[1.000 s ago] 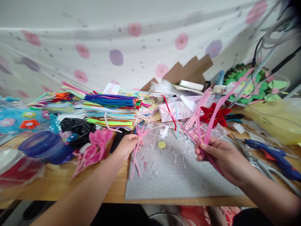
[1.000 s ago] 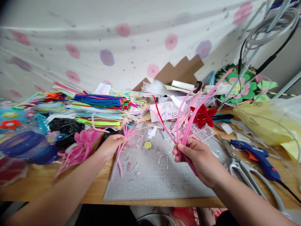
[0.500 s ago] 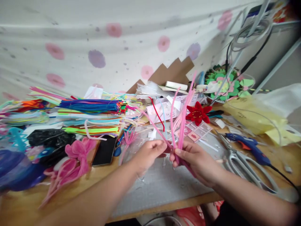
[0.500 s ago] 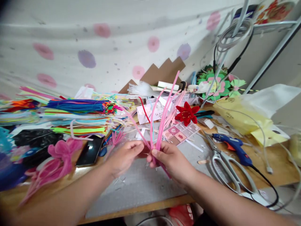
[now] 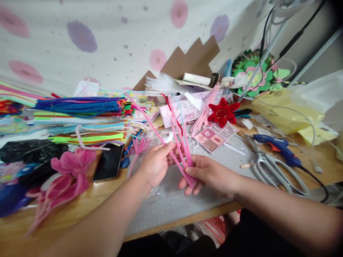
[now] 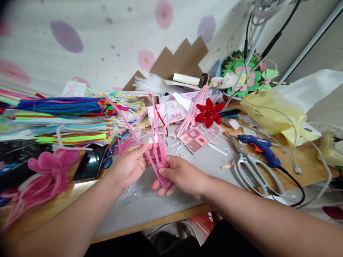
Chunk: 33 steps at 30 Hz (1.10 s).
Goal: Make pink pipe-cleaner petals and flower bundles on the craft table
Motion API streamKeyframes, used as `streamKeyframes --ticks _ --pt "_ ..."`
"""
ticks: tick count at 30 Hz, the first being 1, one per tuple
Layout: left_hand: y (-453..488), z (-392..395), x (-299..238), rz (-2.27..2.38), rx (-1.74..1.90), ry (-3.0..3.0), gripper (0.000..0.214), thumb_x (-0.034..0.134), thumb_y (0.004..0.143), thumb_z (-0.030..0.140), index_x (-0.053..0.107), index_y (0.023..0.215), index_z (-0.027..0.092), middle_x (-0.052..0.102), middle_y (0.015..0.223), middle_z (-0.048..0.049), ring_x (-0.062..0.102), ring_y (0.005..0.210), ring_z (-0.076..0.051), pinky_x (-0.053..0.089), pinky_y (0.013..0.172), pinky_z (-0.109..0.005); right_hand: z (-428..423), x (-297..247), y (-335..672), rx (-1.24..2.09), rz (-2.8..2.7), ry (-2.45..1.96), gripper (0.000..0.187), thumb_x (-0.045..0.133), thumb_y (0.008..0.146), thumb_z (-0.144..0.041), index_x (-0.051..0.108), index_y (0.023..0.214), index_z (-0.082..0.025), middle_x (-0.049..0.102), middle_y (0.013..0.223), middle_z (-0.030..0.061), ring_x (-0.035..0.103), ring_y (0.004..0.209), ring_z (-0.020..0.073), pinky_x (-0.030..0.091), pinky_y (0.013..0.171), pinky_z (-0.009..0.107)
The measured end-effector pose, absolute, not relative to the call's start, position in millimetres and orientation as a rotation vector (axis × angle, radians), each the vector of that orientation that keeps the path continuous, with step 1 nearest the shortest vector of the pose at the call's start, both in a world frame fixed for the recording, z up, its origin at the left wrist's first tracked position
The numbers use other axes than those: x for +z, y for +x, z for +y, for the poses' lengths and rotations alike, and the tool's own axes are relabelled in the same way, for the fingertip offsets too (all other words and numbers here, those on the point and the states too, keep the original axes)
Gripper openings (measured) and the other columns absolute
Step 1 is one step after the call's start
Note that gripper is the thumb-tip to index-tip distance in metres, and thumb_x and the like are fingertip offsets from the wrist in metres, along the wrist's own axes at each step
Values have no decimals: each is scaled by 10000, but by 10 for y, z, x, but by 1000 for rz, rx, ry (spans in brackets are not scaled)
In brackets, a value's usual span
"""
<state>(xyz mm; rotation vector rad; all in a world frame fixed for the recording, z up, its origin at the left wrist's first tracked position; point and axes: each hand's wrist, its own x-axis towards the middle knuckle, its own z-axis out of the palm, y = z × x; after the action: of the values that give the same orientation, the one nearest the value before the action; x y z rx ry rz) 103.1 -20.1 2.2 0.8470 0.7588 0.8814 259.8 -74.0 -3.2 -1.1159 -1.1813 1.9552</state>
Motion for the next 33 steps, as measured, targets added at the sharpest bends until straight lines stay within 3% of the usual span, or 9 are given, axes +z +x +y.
streamKeyframes --ticks 13,22,26,33 --pt "1028 -312 59 634 952 840 294 616 801 300 647 1043 137 659 735 -51 627 702 -154 488 680 -280 -772 -145 2388 1781 -1373 -1102 125 509 843 -279 516 838 -155 595 634 -7 577 541 98 470 540 229" --pt "977 -390 119 571 867 1124 189 624 791 337 676 843 163 654 688 -20 603 575 -120 452 520 -217 -669 -164 2448 1584 -1660 -865 319 589 800 -447 622 771 -131 564 716 -2 526 722 116 431 771 296" --pt "987 -391 92 494 866 1145 210 643 776 338 687 846 144 690 725 -55 651 689 -165 495 611 -253 -581 -220 2468 1355 -1753 -857 261 638 769 -392 592 721 -140 536 673 -19 496 657 102 441 692 268" --pt "1014 -369 21 485 852 1207 281 641 767 373 676 900 128 693 755 -86 645 669 -190 414 430 -206 -509 -361 2550 950 -2005 -1047 235 625 779 -321 571 633 -146 564 602 -3 504 580 106 437 583 238"
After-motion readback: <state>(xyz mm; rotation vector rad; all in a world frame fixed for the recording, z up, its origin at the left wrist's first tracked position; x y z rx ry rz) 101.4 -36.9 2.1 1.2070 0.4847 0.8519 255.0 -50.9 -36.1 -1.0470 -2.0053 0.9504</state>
